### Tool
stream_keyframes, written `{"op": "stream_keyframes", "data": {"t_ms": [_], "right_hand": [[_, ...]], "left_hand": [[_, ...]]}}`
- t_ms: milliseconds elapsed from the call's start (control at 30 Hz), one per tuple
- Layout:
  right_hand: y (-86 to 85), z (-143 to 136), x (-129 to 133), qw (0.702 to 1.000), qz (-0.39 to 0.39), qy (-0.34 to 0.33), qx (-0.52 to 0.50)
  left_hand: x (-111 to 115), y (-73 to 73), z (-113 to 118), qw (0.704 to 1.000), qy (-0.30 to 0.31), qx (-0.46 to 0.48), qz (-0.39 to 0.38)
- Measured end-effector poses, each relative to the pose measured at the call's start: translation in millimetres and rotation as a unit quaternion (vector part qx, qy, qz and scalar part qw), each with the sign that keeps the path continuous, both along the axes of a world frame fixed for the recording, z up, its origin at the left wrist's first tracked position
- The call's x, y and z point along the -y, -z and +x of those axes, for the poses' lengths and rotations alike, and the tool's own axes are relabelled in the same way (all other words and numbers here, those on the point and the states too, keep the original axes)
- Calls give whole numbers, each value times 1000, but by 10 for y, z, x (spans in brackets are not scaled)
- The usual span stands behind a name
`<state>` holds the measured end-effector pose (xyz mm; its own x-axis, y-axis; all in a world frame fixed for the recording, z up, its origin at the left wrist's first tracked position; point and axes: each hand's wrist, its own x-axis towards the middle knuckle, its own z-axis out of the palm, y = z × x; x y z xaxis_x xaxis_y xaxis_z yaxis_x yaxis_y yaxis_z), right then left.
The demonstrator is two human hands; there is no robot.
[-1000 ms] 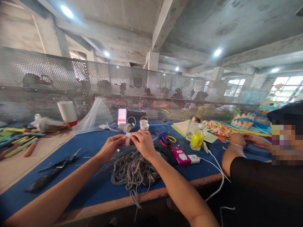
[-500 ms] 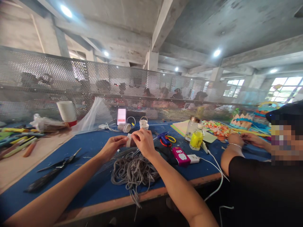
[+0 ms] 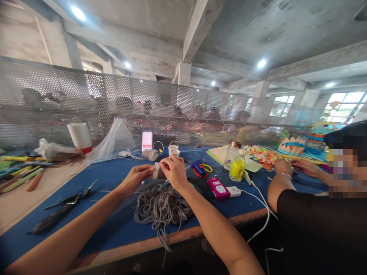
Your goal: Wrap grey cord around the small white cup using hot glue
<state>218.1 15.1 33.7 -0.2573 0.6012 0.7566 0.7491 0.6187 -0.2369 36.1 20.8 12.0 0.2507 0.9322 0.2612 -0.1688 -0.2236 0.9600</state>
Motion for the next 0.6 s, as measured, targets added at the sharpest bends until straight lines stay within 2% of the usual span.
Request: {"op": "stream_keyframes", "data": {"t_ms": [600], "right_hand": [[14, 0, -15, 1000, 0, 17, -3]], "left_hand": [[3, -8, -3, 1000, 2, -9, -5]]}}
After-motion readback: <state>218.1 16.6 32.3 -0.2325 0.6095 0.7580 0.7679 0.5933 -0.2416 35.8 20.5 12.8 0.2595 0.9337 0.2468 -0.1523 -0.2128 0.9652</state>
